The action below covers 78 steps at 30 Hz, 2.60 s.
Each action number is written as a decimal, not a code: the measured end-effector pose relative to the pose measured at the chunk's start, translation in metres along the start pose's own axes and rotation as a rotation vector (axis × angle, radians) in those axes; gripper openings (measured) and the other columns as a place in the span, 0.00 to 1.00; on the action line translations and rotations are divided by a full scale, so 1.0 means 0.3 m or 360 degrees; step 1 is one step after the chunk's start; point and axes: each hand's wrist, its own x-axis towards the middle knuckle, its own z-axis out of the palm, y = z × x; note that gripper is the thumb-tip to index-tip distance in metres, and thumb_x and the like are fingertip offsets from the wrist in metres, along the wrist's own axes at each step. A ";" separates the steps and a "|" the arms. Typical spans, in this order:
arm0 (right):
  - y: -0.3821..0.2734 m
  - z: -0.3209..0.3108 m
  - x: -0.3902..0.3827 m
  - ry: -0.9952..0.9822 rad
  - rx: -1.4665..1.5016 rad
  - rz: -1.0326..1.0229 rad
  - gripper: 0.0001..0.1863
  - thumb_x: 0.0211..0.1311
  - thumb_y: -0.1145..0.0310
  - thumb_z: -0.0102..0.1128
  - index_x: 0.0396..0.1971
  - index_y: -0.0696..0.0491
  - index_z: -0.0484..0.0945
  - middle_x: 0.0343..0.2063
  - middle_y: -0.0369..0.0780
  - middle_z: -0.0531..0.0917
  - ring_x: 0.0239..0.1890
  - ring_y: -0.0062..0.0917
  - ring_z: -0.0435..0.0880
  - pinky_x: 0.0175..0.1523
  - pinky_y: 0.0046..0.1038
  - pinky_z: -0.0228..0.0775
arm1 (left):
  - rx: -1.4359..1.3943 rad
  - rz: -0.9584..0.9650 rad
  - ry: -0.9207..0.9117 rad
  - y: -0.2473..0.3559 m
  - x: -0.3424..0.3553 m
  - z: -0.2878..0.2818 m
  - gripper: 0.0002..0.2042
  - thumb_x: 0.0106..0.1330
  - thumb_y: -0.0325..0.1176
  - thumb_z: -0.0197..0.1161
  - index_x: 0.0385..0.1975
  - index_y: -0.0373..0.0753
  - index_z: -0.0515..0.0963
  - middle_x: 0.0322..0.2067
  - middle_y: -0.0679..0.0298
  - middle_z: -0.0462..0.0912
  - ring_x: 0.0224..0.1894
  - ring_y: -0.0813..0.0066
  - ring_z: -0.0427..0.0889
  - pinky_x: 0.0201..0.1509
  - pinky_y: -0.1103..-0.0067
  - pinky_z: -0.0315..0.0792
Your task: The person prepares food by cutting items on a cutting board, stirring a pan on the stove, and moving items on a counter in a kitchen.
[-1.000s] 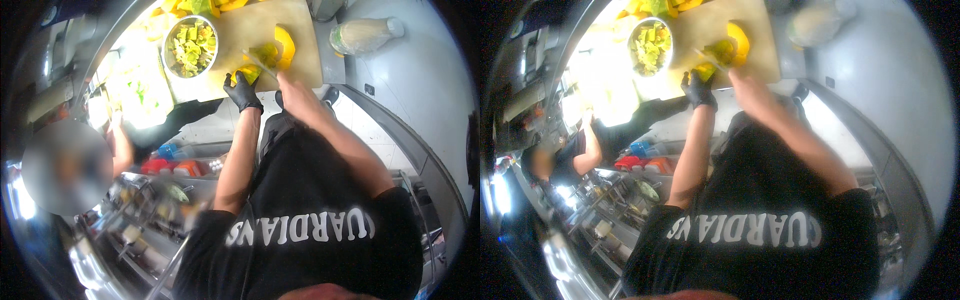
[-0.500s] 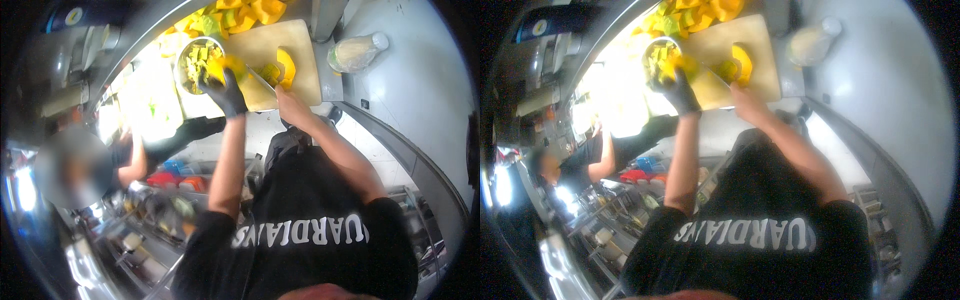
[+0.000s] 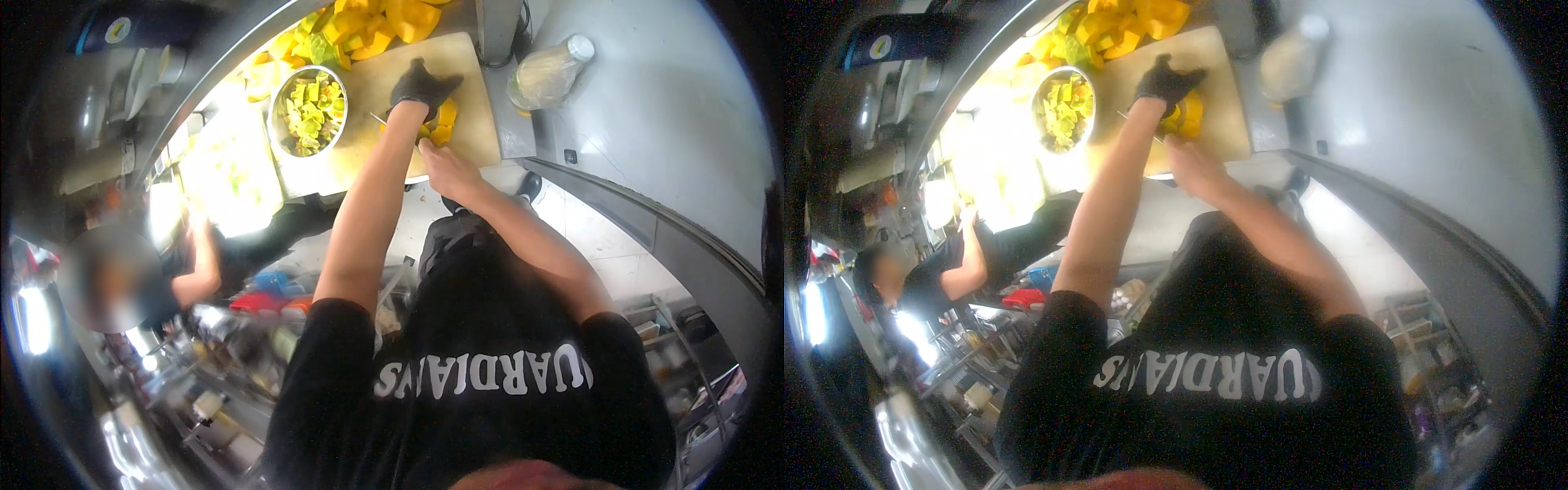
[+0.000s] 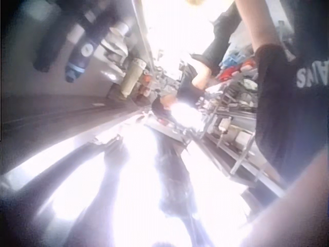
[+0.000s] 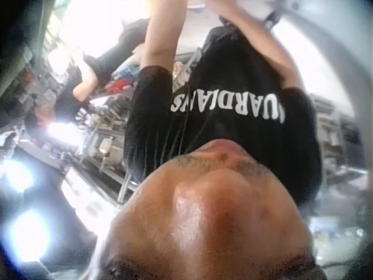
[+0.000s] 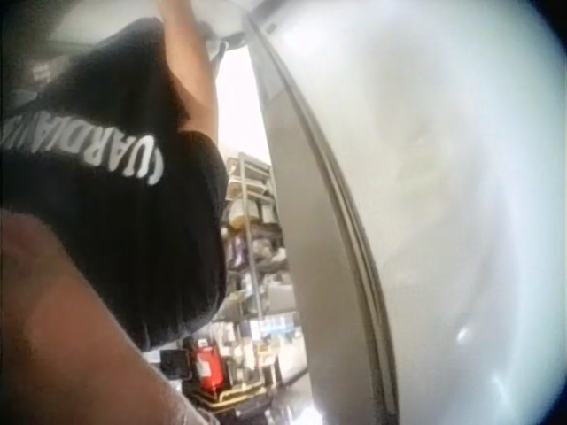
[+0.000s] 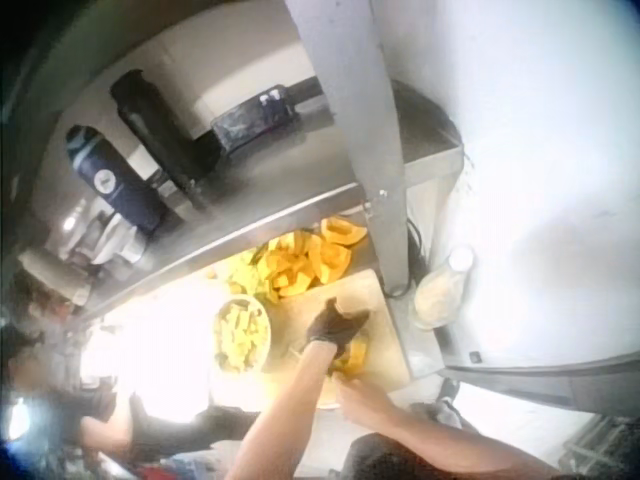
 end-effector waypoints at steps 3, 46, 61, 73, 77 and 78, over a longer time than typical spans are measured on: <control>-0.007 0.027 0.039 -0.0043 -0.0052 -0.0141 0.12 0.65 0.76 0.50 0.47 0.58 0.67 0.41 0.58 0.83 0.47 0.54 0.82 0.49 0.52 0.72 | -0.0830 -0.0139 -0.0709 -0.208 0.076 0.081 0.31 0.65 0.46 0.69 0.63 0.36 0.70 0.63 0.51 0.75 0.62 0.58 0.77 0.62 0.70 0.75; 0.026 0.042 0.041 0.0029 -0.0114 -0.0149 0.06 0.66 0.77 0.50 0.40 0.60 0.66 0.27 0.60 0.82 0.35 0.58 0.83 0.39 0.53 0.73 | -0.0768 -0.0486 0.1005 -0.478 -0.391 0.202 0.15 0.64 0.34 0.68 0.38 0.30 0.72 0.36 0.48 0.77 0.41 0.52 0.78 0.50 0.64 0.71; -0.012 -0.054 -0.106 0.0056 -0.0532 -0.0401 0.10 0.63 0.77 0.50 0.43 0.59 0.68 0.19 0.51 0.81 0.27 0.48 0.86 0.32 0.47 0.78 | -0.0472 -0.0245 0.0996 -0.512 -0.378 0.204 0.09 0.70 0.31 0.56 0.42 0.31 0.70 0.40 0.44 0.72 0.44 0.42 0.73 0.50 0.56 0.67; -0.043 -0.072 -0.123 -0.0016 -0.0700 -0.0343 0.07 0.63 0.77 0.50 0.41 0.58 0.69 0.20 0.51 0.82 0.26 0.47 0.86 0.31 0.45 0.79 | -0.0650 -0.0250 0.1063 -0.487 -0.382 0.194 0.10 0.68 0.31 0.58 0.43 0.33 0.70 0.41 0.45 0.72 0.46 0.42 0.75 0.49 0.57 0.70; -0.039 -0.058 -0.117 -0.0062 -0.0677 -0.0286 0.08 0.62 0.78 0.50 0.42 0.58 0.68 0.20 0.52 0.81 0.26 0.50 0.85 0.32 0.47 0.78 | -0.0607 -0.0242 0.1054 -0.491 -0.381 0.199 0.10 0.69 0.32 0.58 0.42 0.33 0.70 0.40 0.45 0.72 0.44 0.41 0.75 0.48 0.57 0.70; -0.036 -0.052 -0.109 -0.0063 -0.0680 -0.0282 0.08 0.62 0.78 0.50 0.42 0.58 0.68 0.20 0.52 0.81 0.26 0.50 0.85 0.32 0.47 0.78 | -0.0623 -0.0258 0.1066 -0.493 -0.378 0.206 0.10 0.69 0.32 0.58 0.42 0.33 0.70 0.40 0.45 0.72 0.43 0.41 0.74 0.48 0.56 0.70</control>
